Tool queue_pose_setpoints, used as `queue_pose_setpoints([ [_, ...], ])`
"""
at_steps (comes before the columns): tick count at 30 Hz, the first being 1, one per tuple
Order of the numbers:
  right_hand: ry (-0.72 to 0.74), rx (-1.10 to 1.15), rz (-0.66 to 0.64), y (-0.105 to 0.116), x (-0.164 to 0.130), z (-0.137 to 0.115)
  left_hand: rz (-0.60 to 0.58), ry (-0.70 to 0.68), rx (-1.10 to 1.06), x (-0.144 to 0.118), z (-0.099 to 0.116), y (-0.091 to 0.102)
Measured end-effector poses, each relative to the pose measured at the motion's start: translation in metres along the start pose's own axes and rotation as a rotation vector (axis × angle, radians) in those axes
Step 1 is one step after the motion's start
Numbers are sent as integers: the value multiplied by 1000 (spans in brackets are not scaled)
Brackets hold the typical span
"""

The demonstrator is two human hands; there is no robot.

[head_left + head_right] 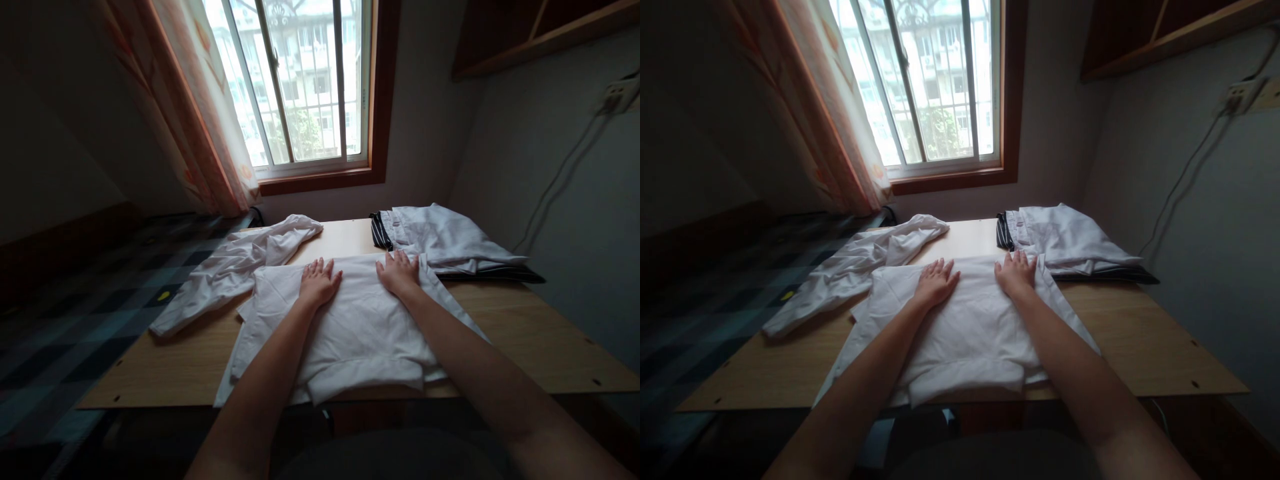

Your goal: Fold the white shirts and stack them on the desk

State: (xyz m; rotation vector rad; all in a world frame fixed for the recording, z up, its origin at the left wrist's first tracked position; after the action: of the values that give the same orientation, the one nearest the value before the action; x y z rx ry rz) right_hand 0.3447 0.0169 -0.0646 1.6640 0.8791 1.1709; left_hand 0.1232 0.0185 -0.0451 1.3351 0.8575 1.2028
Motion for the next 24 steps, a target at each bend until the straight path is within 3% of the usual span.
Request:
queue_pose_setpoints([
  [8, 4, 2, -29, -3, 3, 0, -24, -135, 17, -6, -27, 2],
  [13, 5, -6, -21, -3, 3, 0, -23, -79, 41, -8, -48, 4],
  [24, -2, -7, -12, -2, 2, 0, -27, 16, 55, -10, -57, 8],
])
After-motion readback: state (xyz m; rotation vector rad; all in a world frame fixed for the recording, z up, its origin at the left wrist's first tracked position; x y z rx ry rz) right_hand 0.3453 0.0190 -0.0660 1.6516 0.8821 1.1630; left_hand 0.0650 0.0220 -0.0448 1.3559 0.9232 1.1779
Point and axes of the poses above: each hand's wrist, its own x-axis towards the middle knuckle, its own y-axis out of the back of the hand, z = x × y, the point moved 7 cm from there along x, towards the middle knuckle, and after that the axes turned 7 degrees about z, right-handed, at the moved point
